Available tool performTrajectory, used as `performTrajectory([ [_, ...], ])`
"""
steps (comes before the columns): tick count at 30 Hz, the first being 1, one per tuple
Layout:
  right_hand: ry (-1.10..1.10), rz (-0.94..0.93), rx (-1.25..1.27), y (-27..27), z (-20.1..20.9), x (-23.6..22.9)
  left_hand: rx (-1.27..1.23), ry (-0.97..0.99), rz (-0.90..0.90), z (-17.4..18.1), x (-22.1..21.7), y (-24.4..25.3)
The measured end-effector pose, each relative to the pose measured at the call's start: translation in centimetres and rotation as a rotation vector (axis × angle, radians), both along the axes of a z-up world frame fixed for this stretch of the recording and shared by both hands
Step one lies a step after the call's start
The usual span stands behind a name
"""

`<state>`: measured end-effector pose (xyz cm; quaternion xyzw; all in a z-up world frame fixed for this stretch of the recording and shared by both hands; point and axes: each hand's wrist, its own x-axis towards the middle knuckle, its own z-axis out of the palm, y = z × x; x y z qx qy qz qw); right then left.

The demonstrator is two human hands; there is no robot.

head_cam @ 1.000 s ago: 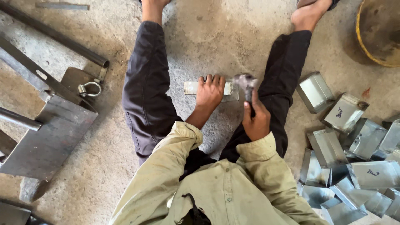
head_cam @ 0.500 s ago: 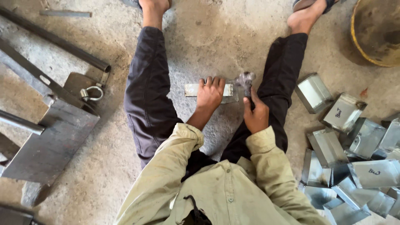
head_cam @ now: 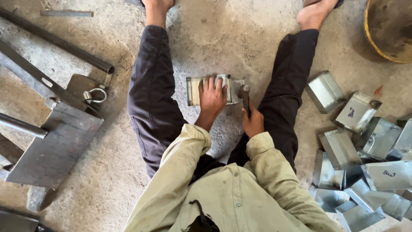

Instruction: The person sits on the floor and repeatedly hammers small rectangular metal boxes placed on a wooden block. They use a hammer in their right hand to strike the boxes, occasionally repositioning them with their left hand. Finished boxes are moved aside, and new ones are brought into the workspace.

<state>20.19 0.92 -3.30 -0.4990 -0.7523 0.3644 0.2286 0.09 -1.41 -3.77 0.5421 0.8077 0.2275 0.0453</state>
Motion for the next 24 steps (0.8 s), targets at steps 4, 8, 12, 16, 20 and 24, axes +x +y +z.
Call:
performTrajectory([
  [4, 0.012, -0.065, -0.037, 1.1, -0.3, 0.1, -0.160, -0.087, -0.083, 0.8, 1.7, -2.6],
  [8, 0.045, -0.098, -0.090, 0.2, 1.4, 0.4, 0.001, 0.109, -0.146, 1.0, 1.0, -2.4],
  [12, 0.339, -0.079, -0.043, -0.7, 5.7, 0.5, 0.054, 0.079, -0.089, 2.5, -1.2, 1.5],
  [16, 0.516, -0.125, -0.140, -1.5, 10.7, 1.2, -0.130, 0.045, -0.052, 4.7, -1.9, 2.7],
  [20, 0.325, -0.100, 0.037, -1.7, 12.7, 0.4, -0.421, -0.117, -0.080, 5.4, -3.0, 4.2],
  [24, 0.223, 0.133, 0.371, -1.6, 11.7, -1.2, -0.461, -0.149, -0.089, 5.7, -3.0, 4.6],
])
